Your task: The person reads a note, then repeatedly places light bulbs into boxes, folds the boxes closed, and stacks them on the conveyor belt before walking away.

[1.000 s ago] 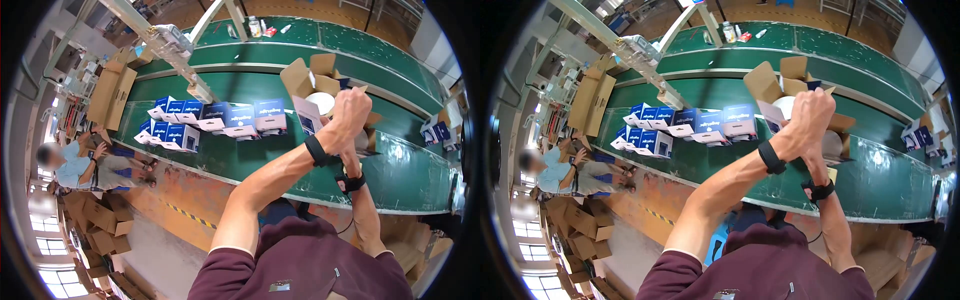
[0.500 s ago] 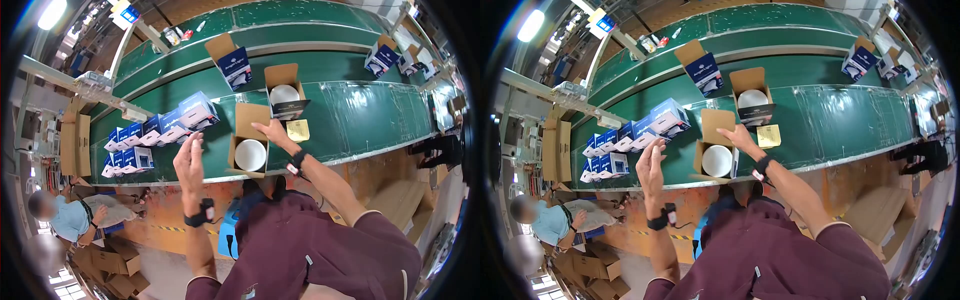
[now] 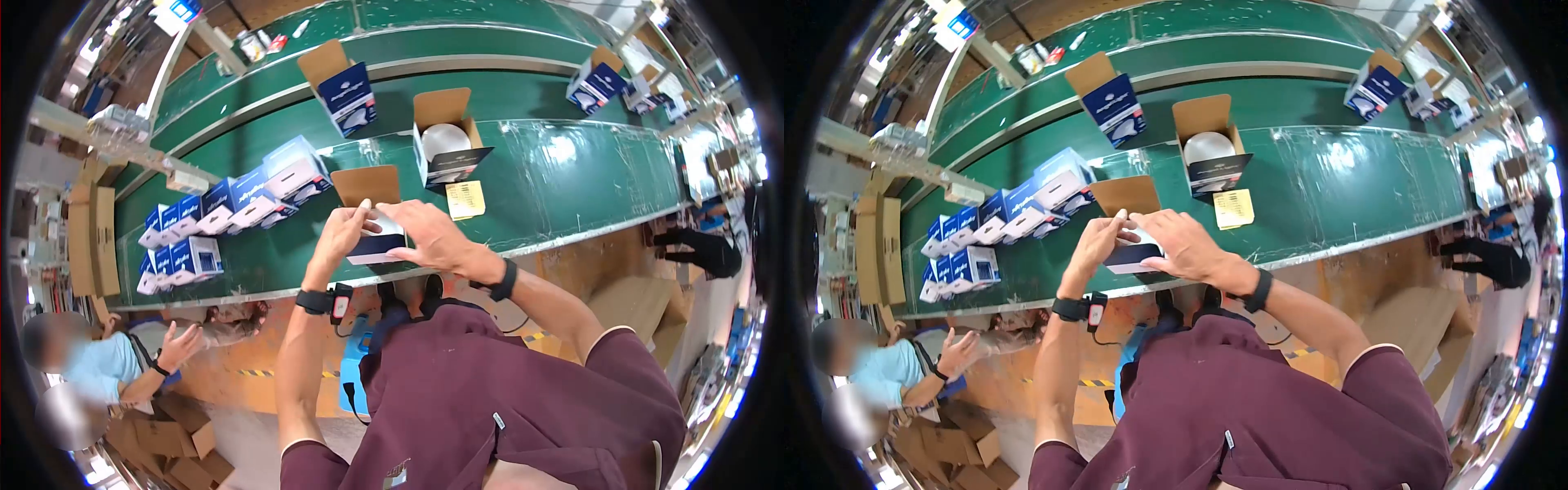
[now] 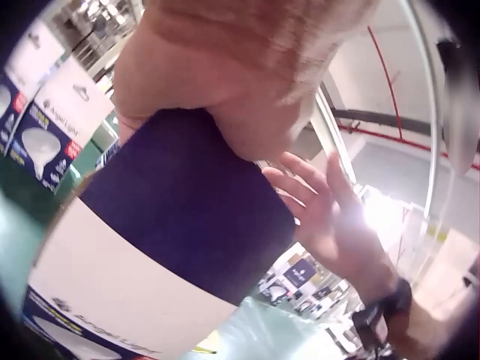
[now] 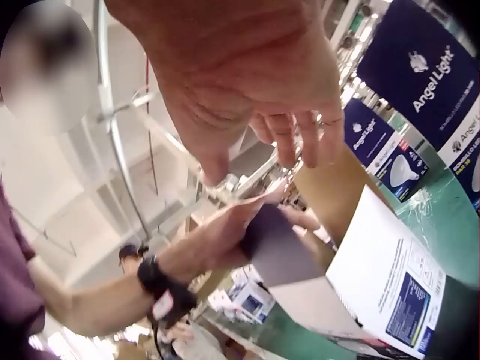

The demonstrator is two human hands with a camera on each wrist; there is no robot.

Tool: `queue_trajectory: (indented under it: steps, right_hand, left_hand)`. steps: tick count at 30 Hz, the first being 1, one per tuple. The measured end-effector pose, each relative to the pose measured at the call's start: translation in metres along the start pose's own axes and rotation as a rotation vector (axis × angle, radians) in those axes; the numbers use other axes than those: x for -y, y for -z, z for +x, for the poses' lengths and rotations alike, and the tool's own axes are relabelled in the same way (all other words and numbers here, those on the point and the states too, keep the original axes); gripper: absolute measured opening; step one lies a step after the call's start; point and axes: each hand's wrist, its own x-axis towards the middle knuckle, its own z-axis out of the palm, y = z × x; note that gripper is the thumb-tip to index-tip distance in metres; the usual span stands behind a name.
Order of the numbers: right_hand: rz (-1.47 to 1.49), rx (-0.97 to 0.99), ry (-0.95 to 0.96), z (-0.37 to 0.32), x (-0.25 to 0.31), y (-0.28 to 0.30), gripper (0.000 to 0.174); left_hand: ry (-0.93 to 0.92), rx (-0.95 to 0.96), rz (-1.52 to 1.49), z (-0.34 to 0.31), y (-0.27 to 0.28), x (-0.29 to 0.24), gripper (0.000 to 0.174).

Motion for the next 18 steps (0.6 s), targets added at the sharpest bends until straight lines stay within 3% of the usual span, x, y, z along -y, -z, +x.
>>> queue_trajectory:
  steps: [1,4,5,9,11,12,13,15,16,18]
  right_hand:
    - [-0.086,-0.041,-0.005,0.004,-0.001,-0.012,0.074]
    - [-0.109,-0.021,-0.118,0.010,-0.001,-0.035,0.056]
    - [-0.085,-0.089,-0.099,0.012,-0.004,-0.040,0.042]
    - [-0.078,-0.143,-0.200,0.023,-0.011,-0.031,0.040]
    - [-0.049,-0.137,-0.187,0.031,-0.016,-0.030,0.041]
    - [-0.034,-0.133,-0.181,0.033,-0.016,-0.032,0.041]
    - [-0.049,-0.095,-0.214,0.034,-0.014,-0.032,0.044]
    - [-0.070,-0.107,-0.256,0.037,-0.012,-0.035,0.042]
    - [-0.084,-0.115,-0.282,0.037,-0.013,-0.038,0.041]
    - [0.028,-0.216,-0.086,0.037,-0.022,-0.040,0.039]
  left_hand:
    - [0.096,0.097,-0.086,0.003,0.003,-0.008,0.054]
    - [0.124,0.218,-0.277,0.020,0.013,-0.007,0.043]
    - [0.169,0.283,-0.318,0.026,0.021,-0.007,0.037]
    - [0.335,0.369,-0.349,0.028,0.039,-0.010,0.031]
    - [0.183,0.463,-0.129,0.032,0.046,-0.016,0.032]
    - [-0.011,0.549,0.074,0.039,0.050,-0.016,0.032]
    - [-0.220,0.593,0.265,0.047,0.054,-0.014,0.032]
    - [-0.901,0.707,0.821,0.075,0.068,-0.006,0.029]
    - [-0.739,0.779,0.677,0.078,0.074,-0.002,0.029]
    - [-0.463,0.947,0.401,0.099,0.058,-0.013,0.029]
